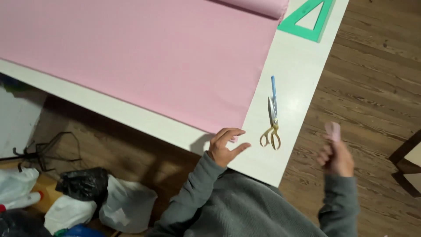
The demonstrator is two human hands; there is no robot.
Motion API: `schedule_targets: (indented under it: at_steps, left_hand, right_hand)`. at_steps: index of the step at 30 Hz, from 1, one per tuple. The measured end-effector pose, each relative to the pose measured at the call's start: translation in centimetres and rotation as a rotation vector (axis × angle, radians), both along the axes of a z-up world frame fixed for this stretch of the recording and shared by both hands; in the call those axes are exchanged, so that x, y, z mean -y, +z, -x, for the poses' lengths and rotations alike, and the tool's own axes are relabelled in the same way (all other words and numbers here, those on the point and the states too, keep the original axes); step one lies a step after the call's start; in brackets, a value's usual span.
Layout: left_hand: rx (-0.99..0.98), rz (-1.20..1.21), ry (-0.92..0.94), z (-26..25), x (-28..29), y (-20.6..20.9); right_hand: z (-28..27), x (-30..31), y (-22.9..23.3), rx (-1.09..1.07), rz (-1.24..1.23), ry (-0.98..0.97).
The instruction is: Measure and mark a line on a sheet of pink leather using a ruler and pen, then cut along the line with scissors.
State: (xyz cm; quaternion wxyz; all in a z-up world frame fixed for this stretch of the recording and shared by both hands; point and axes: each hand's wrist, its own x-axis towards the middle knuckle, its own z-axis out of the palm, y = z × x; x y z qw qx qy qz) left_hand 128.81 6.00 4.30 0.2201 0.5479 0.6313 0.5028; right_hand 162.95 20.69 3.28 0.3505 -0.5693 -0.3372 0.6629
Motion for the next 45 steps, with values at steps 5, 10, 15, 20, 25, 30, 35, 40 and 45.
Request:
schedule_targets:
  at_steps: [5,10,15,20,25,30,35,40,45]
  left_hand:
    - [-0.004,-0.01,0.11,-0.7,5.0,-2.9]
    - [-0.021,0.041,0.289,-1.8,9.1,-0.6]
    - [-0.099,0.066,0.389,-2.7,10.4,0.7]
    - [-0.166,0.136,0.524,-4.6,7.3,1.6]
    - [-0.201,0.252,0.639,-8.3,1.3,3.2]
    - [-0.414,0.057,0.63,-14.9,-6.4,5.3]
    - [-0.461,0.174,0.562,-19.7,-11.4,6.3]
    - [-0.567,0.165,0.557,-22.7,-11.6,7.7]
    - [-0.496,0.36,0.714,-23.2,-10.2,8.5]
  right_hand:
    - [-23.2,1.2,-21.8,-0.154,0.061,-0.459]
    - [-25.3,1.3,-28.0,-0.042,0.266,-0.516]
    - [-25.1,-6.0,-36.6,-0.024,0.339,-0.343]
    - [-13.1,-15.4,-30.2,-0.127,0.239,-0.228]
    - [-12.4,-24.6,-37.1,-0.14,0.324,-0.078]
    - [-15.3,-30.5,-38.9,-0.119,0.463,-0.019]
    - [-14.7,-32.9,-40.8,0.105,0.523,-0.01]
    - [-4.3,-32.4,-37.7,-0.075,0.515,0.13]
    - [6.4,-31.7,-32.5,-0.048,0.599,0.391]
